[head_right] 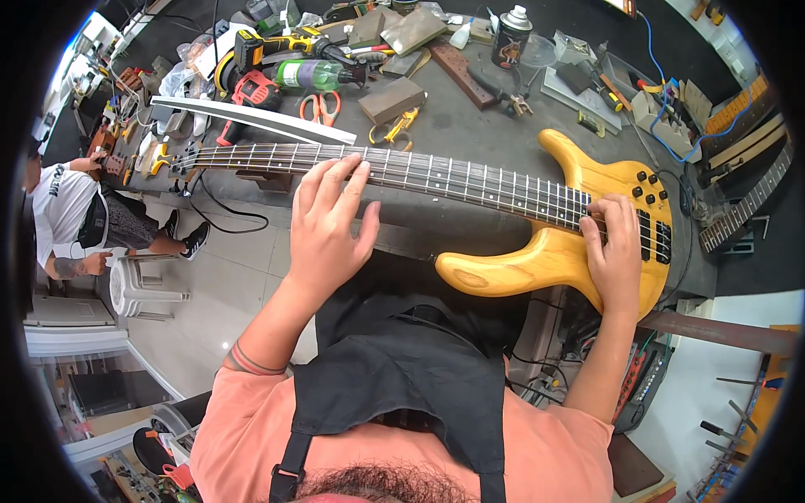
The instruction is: The person works on a bass guitar placed on a workbench, using an Allen wrench to adjust the tuning pegs at the headstock. They repeatedly pluck the strings to check the sound and make further adjustments. The person also handles the strings near the nut and bridge area.
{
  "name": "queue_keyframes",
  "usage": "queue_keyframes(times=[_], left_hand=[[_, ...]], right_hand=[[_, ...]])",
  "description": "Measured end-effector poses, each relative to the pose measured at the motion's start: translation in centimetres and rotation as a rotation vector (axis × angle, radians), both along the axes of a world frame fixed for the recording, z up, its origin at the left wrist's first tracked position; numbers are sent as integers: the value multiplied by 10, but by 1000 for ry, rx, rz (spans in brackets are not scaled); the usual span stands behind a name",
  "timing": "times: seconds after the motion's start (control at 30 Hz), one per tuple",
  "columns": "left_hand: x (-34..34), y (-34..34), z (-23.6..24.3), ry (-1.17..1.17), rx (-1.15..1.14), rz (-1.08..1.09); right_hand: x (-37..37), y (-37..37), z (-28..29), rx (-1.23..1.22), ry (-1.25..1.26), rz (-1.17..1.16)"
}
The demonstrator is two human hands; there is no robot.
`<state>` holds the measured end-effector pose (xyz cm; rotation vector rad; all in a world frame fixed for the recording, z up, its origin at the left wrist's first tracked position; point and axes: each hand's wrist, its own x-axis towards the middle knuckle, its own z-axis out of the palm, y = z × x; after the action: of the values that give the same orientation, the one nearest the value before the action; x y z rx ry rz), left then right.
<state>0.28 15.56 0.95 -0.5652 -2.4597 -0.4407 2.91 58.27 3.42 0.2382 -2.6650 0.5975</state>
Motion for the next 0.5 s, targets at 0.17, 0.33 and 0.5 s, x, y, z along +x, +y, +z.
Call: queue_keyframes(times=[0.17, 0.33, 0.5], left_hand=[[-8, 7, -2, 24, -80, 55], [-11, 11, -11, 42, -101, 88], [-14, 13, -19, 63, -106, 94]], right_hand=[[1, 19, -23, -689, -31, 52], [0, 7, -15, 297, 234, -124], [-1, 28, -32, -457, 58, -55]])
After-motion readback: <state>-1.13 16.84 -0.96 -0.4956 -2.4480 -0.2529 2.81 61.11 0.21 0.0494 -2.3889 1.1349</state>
